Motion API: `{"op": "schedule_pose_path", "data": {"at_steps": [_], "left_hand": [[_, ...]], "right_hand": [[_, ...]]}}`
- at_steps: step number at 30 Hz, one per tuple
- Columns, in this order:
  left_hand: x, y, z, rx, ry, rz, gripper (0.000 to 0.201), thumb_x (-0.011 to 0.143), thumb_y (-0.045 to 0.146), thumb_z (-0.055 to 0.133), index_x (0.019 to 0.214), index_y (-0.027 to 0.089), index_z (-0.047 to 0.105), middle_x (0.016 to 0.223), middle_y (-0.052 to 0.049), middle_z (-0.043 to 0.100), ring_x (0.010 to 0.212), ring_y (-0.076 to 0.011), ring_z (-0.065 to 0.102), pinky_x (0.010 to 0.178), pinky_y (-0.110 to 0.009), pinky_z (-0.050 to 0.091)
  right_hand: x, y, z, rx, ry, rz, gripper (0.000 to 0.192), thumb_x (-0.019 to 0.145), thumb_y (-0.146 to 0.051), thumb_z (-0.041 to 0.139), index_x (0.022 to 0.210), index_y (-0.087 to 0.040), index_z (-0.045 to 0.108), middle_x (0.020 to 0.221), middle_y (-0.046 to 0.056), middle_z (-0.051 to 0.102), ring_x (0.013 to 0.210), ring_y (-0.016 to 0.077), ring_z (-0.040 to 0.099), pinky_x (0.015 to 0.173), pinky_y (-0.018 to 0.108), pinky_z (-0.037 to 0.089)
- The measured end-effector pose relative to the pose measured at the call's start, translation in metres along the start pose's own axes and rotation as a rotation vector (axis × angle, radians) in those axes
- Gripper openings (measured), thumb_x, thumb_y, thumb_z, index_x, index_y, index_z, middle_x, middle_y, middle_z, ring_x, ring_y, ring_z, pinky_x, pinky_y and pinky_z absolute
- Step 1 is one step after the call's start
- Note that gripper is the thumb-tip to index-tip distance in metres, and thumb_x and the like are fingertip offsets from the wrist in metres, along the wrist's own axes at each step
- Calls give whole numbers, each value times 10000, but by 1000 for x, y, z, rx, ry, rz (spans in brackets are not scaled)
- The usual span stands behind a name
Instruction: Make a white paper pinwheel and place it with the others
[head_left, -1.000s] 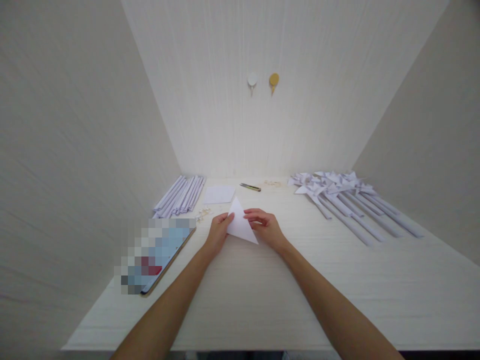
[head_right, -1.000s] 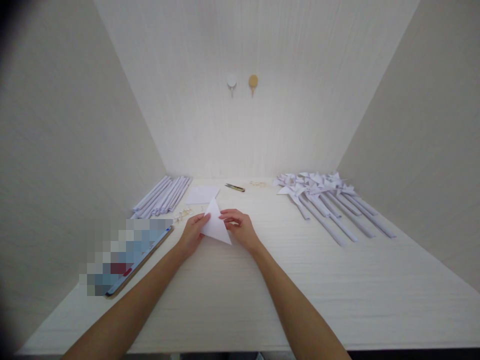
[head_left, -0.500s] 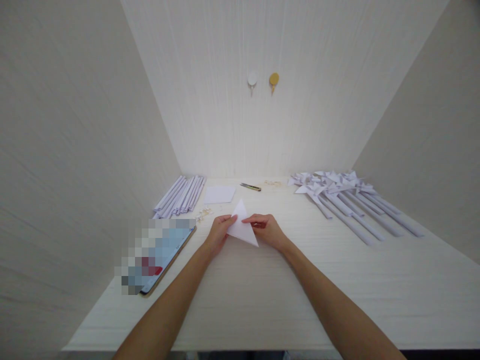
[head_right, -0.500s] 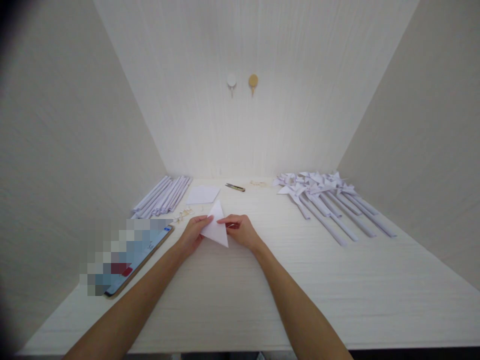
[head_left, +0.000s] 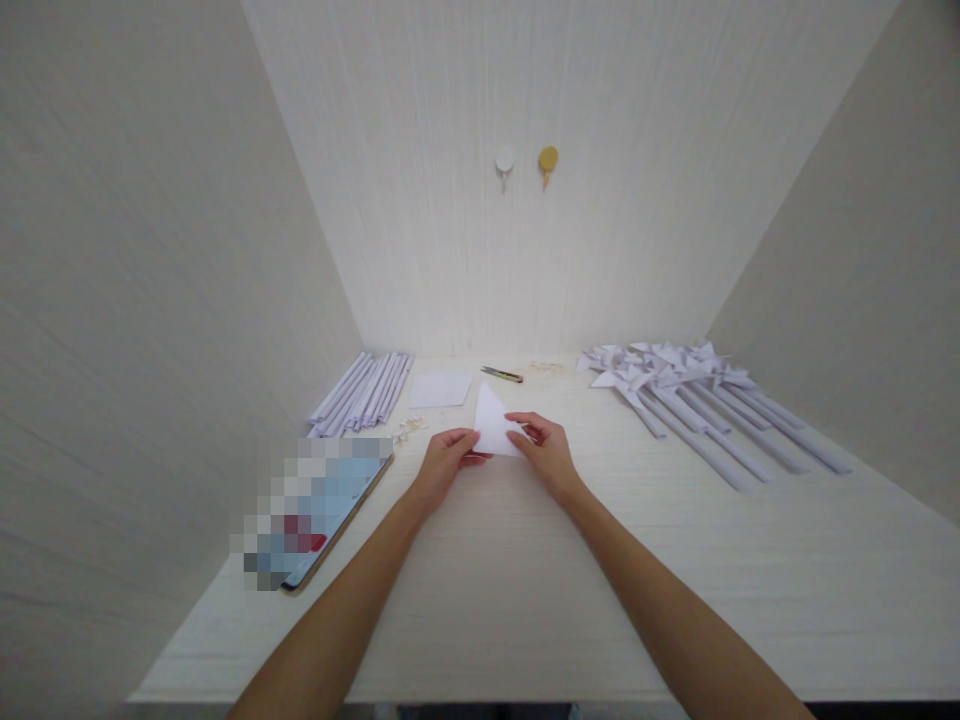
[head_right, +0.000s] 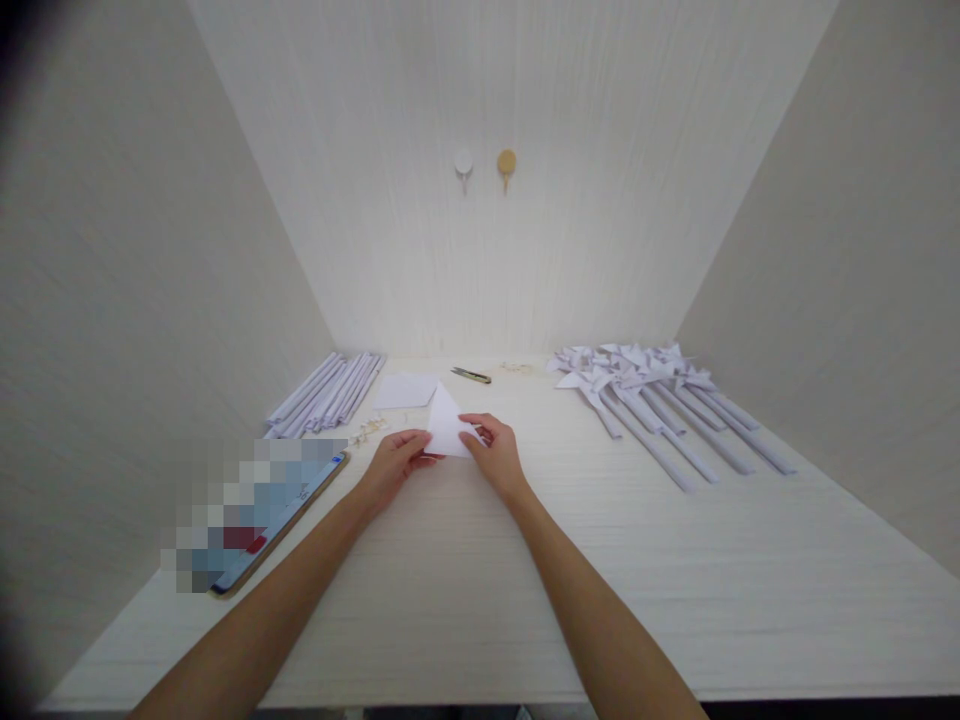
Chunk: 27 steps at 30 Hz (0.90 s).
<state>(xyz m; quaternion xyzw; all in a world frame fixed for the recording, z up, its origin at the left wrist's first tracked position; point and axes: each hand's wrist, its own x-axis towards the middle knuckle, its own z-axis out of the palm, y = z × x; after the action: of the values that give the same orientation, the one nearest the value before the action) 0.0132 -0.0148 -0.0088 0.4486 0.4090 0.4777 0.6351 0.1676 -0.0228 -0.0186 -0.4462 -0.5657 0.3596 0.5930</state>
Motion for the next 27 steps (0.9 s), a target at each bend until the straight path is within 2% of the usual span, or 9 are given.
{"op": "schedule_pose_path", "data": {"at_steps": [6,10,12,16,20,24,27], "left_hand": [[0,-2,0,138,5,74,270,567,374,664,572,124,564,523,-5,574,519,-99,548,515,-208,436],[-5,2,3,202,16,133,274,594,390,634,568,138,530,554,6,556,582,-111,556,482,-189,429],[-7,4,5,210,-1,161,279,586,388,636,541,139,517,613,2,567,611,-107,548,482,-182,436],[-8,6,6,197,-31,197,260,563,360,656,513,125,560,878,-30,604,661,-93,543,555,-201,474],[-7,5,4,211,-38,221,246,541,348,678,487,123,597,930,-58,615,711,-125,560,614,-239,488],[-7,5,4,206,-51,235,253,519,344,694,455,124,587,916,-71,627,738,-144,564,615,-243,486],[-7,5,6,191,-16,192,282,501,354,703,441,118,561,934,-67,615,724,-132,558,597,-240,496]], "right_hand": [[-2,-5,0,-139,26,-61,152,645,-252,612,787,-217,655,939,57,602,870,178,546,728,320,433],[-4,-7,4,-195,-19,-74,212,636,-280,638,839,-218,649,961,59,608,912,183,538,796,337,412],[-5,-8,6,-192,-79,-17,281,644,-310,633,908,-213,629,942,56,622,828,170,554,750,329,428],[-7,-9,7,-196,-195,41,373,652,-352,624,982,-179,598,903,62,632,656,133,536,632,291,432],[-6,-8,5,-146,-271,0,338,699,-375,572,970,-174,601,890,52,628,701,144,539,648,280,420],[-4,-10,4,-44,-294,-21,293,747,-434,493,844,-180,604,766,12,599,671,134,521,624,253,412],[-3,-11,2,-27,-210,-4,384,751,-527,422,621,-181,525,582,-18,491,558,118,446,521,233,371]]}}
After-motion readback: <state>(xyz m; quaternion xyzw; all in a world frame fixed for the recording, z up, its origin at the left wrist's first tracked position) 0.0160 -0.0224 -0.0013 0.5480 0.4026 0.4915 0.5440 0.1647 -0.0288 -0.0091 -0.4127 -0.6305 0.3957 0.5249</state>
